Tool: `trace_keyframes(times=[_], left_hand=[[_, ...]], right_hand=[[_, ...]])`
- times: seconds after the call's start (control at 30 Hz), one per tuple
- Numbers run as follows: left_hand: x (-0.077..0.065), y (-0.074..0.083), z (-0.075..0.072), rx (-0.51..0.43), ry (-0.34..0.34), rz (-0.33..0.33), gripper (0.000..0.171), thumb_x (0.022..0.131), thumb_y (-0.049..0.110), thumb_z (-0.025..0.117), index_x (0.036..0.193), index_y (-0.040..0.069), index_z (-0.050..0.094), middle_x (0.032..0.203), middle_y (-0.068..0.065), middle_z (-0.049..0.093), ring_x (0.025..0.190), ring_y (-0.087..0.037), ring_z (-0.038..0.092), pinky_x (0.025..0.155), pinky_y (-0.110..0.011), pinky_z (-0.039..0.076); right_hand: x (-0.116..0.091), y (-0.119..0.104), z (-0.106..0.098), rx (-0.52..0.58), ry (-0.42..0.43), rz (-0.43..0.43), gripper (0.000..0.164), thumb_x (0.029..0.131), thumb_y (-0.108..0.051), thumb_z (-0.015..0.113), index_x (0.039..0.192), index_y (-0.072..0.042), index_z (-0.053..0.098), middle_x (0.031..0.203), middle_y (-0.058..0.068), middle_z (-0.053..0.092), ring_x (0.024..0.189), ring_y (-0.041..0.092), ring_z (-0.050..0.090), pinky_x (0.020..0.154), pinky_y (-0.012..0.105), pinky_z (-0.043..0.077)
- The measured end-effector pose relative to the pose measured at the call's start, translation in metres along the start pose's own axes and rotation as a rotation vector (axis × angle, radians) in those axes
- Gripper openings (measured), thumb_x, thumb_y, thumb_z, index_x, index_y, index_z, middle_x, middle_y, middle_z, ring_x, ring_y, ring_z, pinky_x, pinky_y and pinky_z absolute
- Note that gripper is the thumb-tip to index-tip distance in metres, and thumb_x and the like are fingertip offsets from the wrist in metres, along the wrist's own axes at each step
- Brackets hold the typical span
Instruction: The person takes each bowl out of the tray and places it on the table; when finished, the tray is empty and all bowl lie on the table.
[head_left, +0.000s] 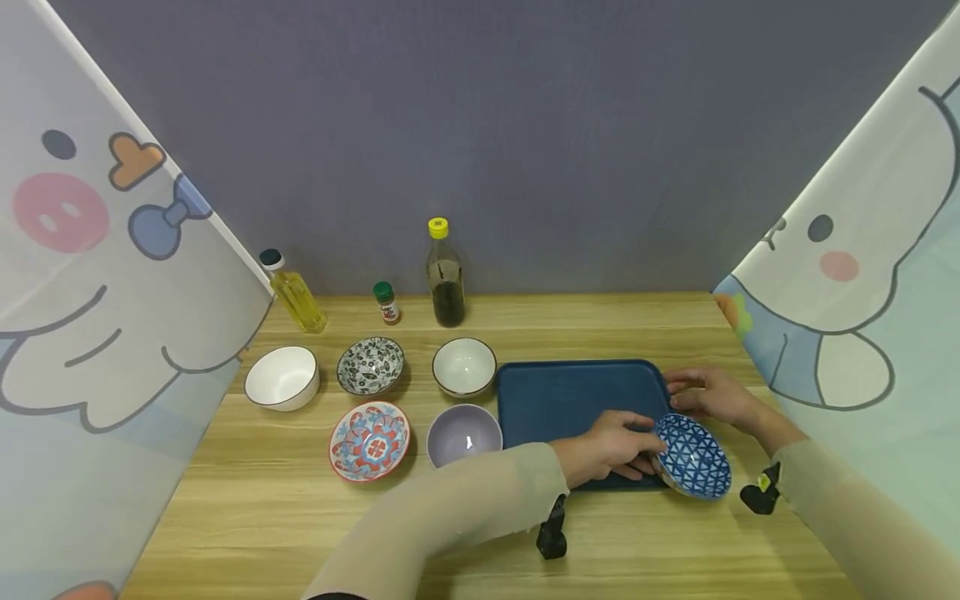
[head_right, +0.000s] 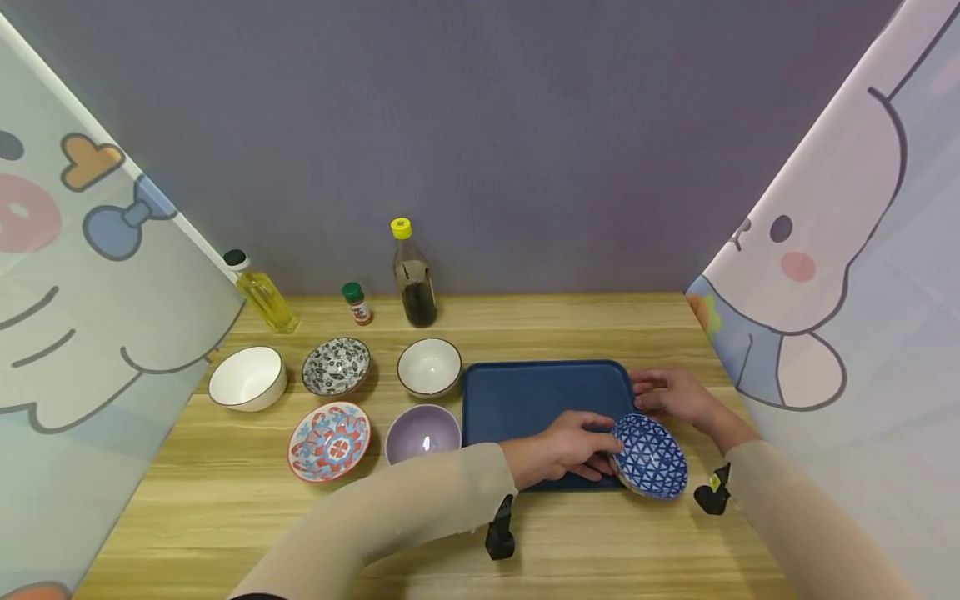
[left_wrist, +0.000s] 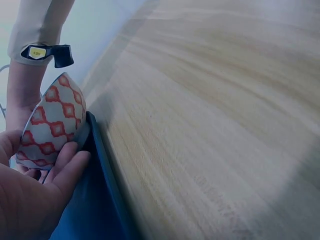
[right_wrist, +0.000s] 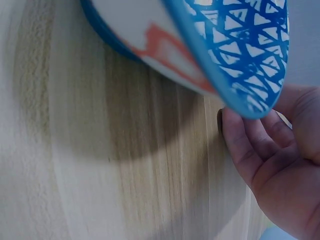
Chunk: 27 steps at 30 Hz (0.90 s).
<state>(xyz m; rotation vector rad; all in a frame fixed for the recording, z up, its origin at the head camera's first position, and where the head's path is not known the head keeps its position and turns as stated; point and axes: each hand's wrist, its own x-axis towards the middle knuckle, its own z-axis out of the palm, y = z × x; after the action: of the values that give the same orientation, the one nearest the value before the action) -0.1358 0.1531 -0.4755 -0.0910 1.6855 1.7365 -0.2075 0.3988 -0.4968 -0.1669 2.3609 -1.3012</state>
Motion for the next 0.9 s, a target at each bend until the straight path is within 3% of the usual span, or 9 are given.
trace_keyframes(times=[0.27, 0.5, 0.67, 0.9], left_hand=[[-0.003, -0.001, -0.004, -0.072, -0.011, 0.003, 0.032, 0.083, 0.012, 0.072, 0.114, 0.018, 0.068, 0.073, -0.013, 0.069, 0.054, -0.02, 0.062, 0.067, -0.049, 0.061], [-0.013, 0.01, -0.013, -0.067, -0.054, 0.011, 0.033, 0.084, 0.013, 0.072, 0.116, 0.018, 0.068, 0.078, -0.014, 0.07, 0.063, -0.027, 0.067, 0.067, -0.048, 0.061], [-0.021, 0.02, -0.022, -0.101, -0.093, 0.033, 0.032, 0.085, 0.015, 0.072, 0.116, 0.021, 0.067, 0.086, -0.015, 0.072, 0.06, -0.022, 0.066, 0.062, -0.043, 0.062], [-0.042, 0.041, -0.047, -0.11, -0.123, 0.061, 0.035, 0.086, 0.018, 0.072, 0.12, 0.021, 0.064, 0.095, -0.013, 0.07, 0.065, -0.023, 0.067, 0.066, -0.041, 0.062]], right_hand=[[0.0, -0.001, 0.001, 0.018, 0.011, 0.014, 0.056, 0.091, -0.009, 0.066, 0.14, 0.005, 0.044, 0.127, 0.031, 0.052, 0.101, 0.029, 0.066, 0.08, 0.035, 0.06], [-0.001, -0.002, 0.0, -0.043, 0.019, 0.014, 0.055, 0.091, -0.013, 0.067, 0.14, 0.004, 0.046, 0.127, 0.029, 0.054, 0.106, 0.032, 0.063, 0.079, 0.034, 0.06], [-0.002, -0.004, 0.0, -0.144, 0.036, -0.005, 0.05, 0.092, -0.016, 0.065, 0.138, 0.001, 0.05, 0.124, 0.025, 0.059, 0.113, 0.04, 0.056, 0.079, 0.035, 0.057], [-0.001, -0.001, -0.002, -0.174, 0.041, -0.033, 0.047, 0.093, -0.017, 0.063, 0.136, -0.001, 0.052, 0.125, 0.023, 0.06, 0.114, 0.04, 0.055, 0.083, 0.042, 0.056]])
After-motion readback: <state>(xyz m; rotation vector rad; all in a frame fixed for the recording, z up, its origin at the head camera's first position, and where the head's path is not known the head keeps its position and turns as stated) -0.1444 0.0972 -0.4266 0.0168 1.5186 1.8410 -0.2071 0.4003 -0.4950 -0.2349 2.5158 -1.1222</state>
